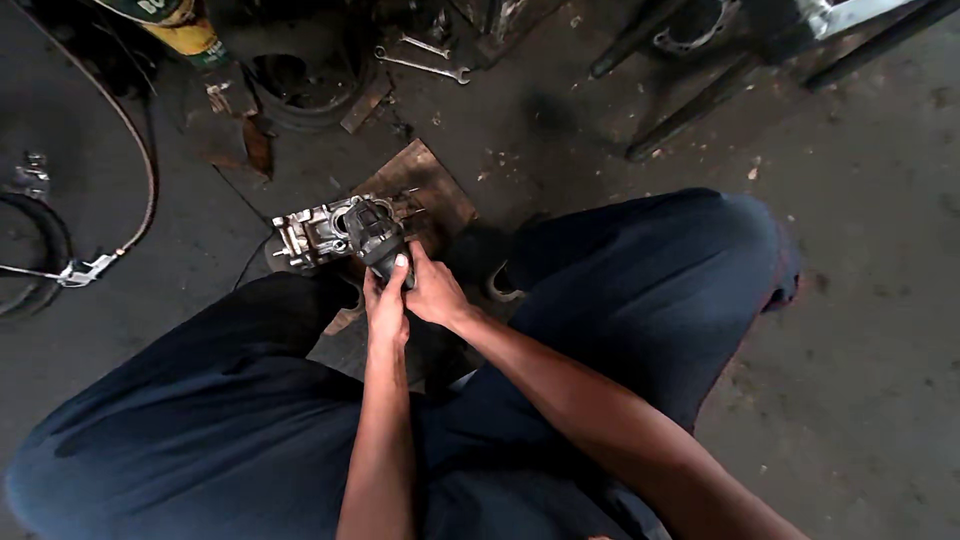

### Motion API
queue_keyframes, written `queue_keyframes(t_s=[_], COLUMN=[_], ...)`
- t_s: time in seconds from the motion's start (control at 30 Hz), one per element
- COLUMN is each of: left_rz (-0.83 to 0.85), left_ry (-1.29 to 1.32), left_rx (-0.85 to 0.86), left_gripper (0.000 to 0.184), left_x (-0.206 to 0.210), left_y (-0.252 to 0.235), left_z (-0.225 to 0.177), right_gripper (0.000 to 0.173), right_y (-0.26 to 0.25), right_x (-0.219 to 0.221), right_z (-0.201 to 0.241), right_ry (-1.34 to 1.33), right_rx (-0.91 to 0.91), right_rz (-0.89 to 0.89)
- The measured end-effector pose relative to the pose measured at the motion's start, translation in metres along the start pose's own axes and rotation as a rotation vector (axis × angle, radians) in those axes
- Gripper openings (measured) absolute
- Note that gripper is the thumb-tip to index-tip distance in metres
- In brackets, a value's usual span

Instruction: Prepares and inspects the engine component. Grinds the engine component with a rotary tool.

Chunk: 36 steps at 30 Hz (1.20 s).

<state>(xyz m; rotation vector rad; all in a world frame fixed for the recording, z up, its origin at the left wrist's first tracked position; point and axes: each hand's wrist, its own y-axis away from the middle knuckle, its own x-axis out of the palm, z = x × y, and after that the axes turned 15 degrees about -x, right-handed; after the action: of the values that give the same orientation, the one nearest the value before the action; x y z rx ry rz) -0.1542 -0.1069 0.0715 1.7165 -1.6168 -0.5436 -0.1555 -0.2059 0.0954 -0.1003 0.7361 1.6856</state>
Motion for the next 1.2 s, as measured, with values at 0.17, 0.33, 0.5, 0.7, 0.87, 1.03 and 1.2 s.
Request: queue_keyframes(t_s=[0.17, 0.33, 0.5, 0.7, 0.87, 1.03, 1.2], left_rz=[0.013, 0.027, 0.053, 0.02, -0.015, -0.056, -0.089], left_ry=[0.013, 0.035, 0.054, 0.029, 0.012, 0.008, 0.013], left_rx=[0.004, 0.019, 0.042, 0.038, 0.061, 0.053, 0.025], left_gripper=[0.048, 0.049, 0.043, 0.051, 0.051, 0.052, 0.055], left_x=[-0.001, -0.003, -0.005, -0.002, 0.004, 0.006, 0.007], left_y=[0.005, 0.015, 0.024, 0.013, 0.002, -0.001, -0.003], left_z=[-0.001, -0.004, -0.004, 0.0, 0.004, 0.006, 0.007], right_gripper=[0.072, 0.066, 0.067, 0.067, 0.067, 0.067, 0.072], right_y=[0.004, 0.012, 0.019, 0.012, 0.002, -0.003, -0.007], right_x=[0.0, -0.002, -0.003, 0.0, 0.002, 0.003, 0.005], right_z=[0.007, 0.018, 0.024, 0.012, 0.0, -0.008, -0.013], right_ry=[0.024, 0.051, 0.052, 0.019, -0.043, -0.106, -0.124], right_rx=[0.013, 0.013, 0.019, 0.007, 0.024, 0.019, 0.025], right_rz=[0.001, -0.002, 0.001, -0.031, -0.02, -0.006, 0.005])
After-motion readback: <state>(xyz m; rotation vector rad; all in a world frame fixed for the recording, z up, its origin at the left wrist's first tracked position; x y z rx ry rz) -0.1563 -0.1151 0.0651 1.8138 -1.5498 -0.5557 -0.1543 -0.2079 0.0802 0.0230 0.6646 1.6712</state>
